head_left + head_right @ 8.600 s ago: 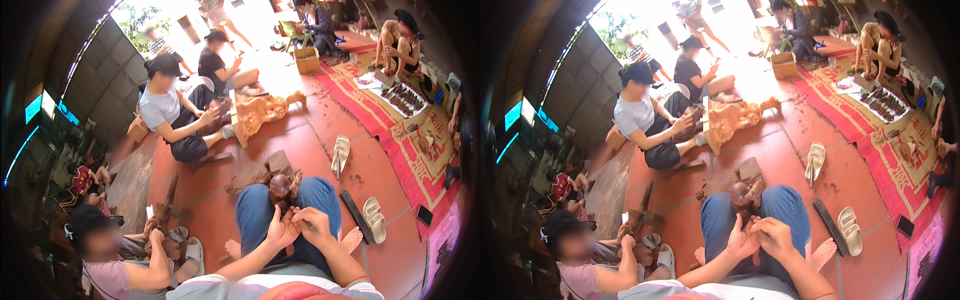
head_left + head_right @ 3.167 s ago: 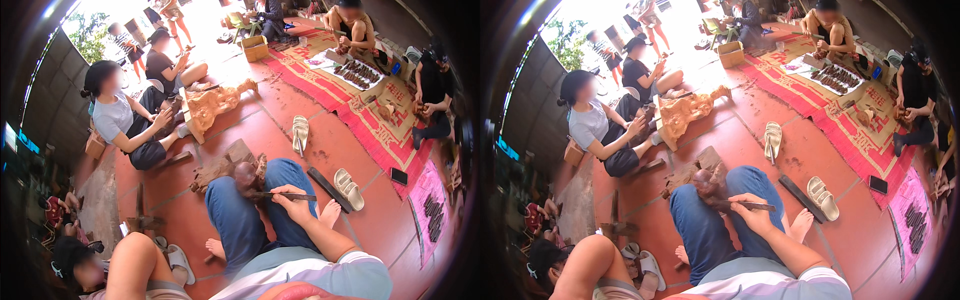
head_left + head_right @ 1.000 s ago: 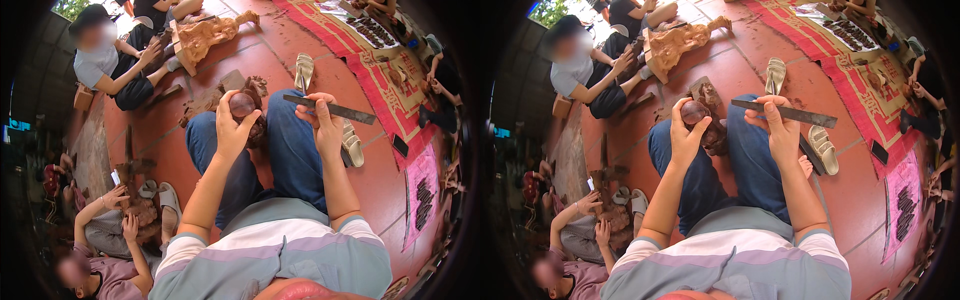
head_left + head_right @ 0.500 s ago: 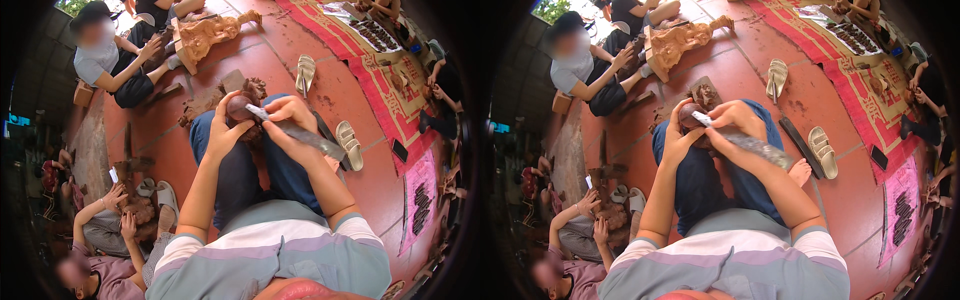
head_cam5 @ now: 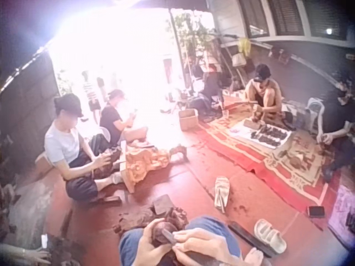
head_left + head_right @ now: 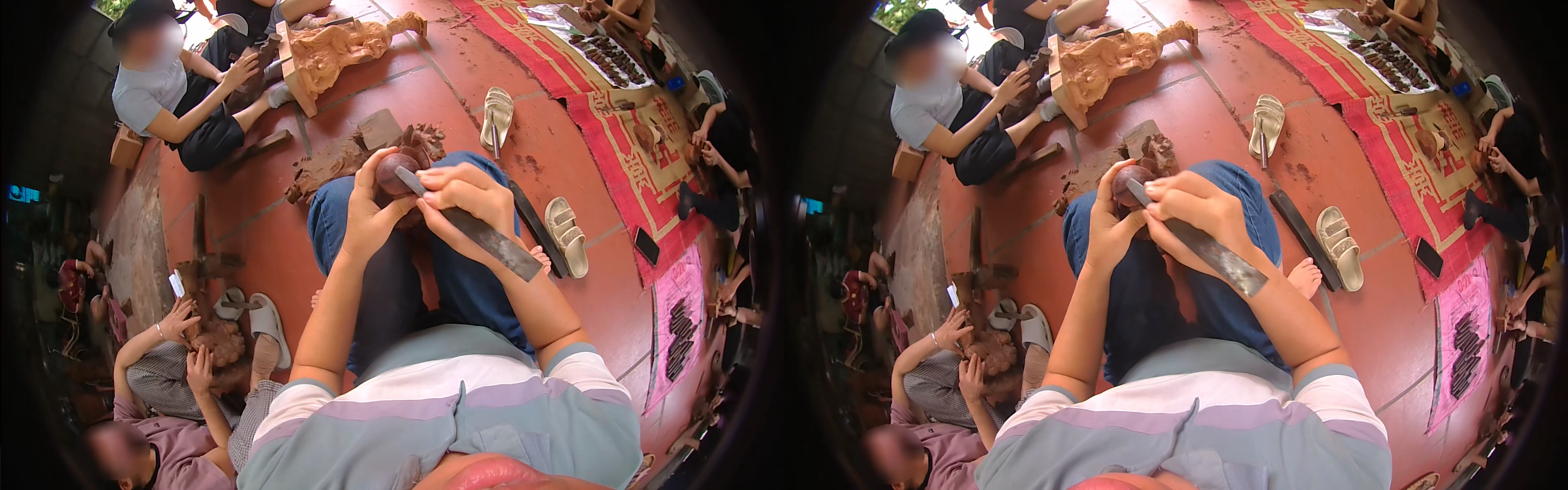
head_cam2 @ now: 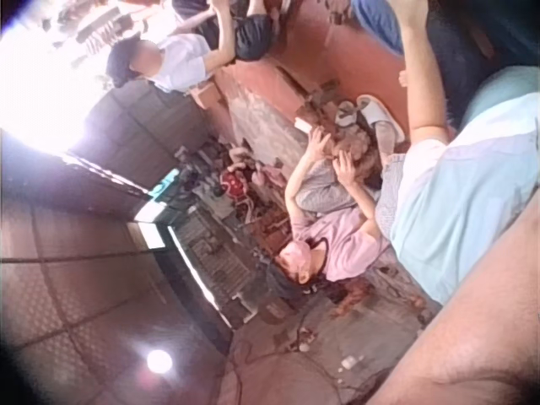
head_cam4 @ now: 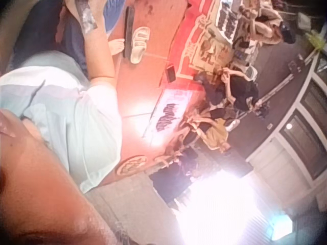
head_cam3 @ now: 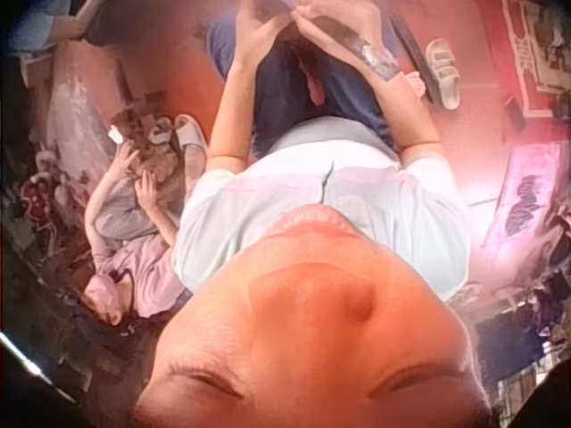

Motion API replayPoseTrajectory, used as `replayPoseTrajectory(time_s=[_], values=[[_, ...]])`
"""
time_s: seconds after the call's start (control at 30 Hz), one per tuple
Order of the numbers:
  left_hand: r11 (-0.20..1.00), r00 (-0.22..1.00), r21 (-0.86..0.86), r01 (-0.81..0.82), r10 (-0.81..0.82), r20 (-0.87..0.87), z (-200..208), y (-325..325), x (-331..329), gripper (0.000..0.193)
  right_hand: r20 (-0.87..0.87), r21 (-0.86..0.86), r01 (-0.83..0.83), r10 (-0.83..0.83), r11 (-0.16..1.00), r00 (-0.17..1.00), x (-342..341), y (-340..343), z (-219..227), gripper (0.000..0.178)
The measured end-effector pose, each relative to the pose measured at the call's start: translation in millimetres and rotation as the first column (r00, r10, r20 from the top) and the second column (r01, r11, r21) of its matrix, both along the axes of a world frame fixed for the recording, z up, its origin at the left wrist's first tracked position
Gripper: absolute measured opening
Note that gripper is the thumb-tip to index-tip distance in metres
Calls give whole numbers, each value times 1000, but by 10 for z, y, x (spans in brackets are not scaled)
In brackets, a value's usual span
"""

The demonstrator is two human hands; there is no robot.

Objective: The person sits on the floor and carves a small piece of wood using a metal file and a chisel. They repeatedly file the surface and use the chisel to shape the wood, occasionally rotating the piece to work on different sides.

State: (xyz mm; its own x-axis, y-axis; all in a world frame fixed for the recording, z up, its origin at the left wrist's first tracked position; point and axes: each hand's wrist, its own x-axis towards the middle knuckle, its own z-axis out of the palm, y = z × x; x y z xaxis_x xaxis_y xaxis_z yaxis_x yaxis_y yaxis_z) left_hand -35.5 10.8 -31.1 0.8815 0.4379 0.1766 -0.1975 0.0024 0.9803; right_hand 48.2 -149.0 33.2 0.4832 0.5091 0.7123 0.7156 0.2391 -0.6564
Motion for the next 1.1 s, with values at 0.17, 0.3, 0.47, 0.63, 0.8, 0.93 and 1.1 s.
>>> replayPoseTrajectory(time_s=[0.17,0.3,0.47,0.63,0.8,0.93,1.1], values=[[993,999,108,-39,36,32,3,-17,16,71,-37,0,11,-11,1000,999,-41,-188,-88,13],[995,999,87,-49,49,-3,11,-20,6,71,33,66,22,-24,998,999,-7,33,-101,13],[977,996,198,-83,80,24,-19,-5,13,71,1,35,13,-13,999,1000,-68,-180,-154,15],[991,998,121,-65,65,6,-10,-12,18,71,27,117,41,-44,992,999,-52,-6,-145,15],[985,998,164,-61,57,30,-9,-61,5,69,-11,63,57,-57,996,998,-97,-232,-273,14],[987,997,138,-79,76,24,30,-18,39,70,35,160,16,-22,987,999,-61,35,-88,16],[975,997,209,-76,78,-1,-33,-15,-5,72,2,113,41,-41,993,999,-117,-190,-319,15]])
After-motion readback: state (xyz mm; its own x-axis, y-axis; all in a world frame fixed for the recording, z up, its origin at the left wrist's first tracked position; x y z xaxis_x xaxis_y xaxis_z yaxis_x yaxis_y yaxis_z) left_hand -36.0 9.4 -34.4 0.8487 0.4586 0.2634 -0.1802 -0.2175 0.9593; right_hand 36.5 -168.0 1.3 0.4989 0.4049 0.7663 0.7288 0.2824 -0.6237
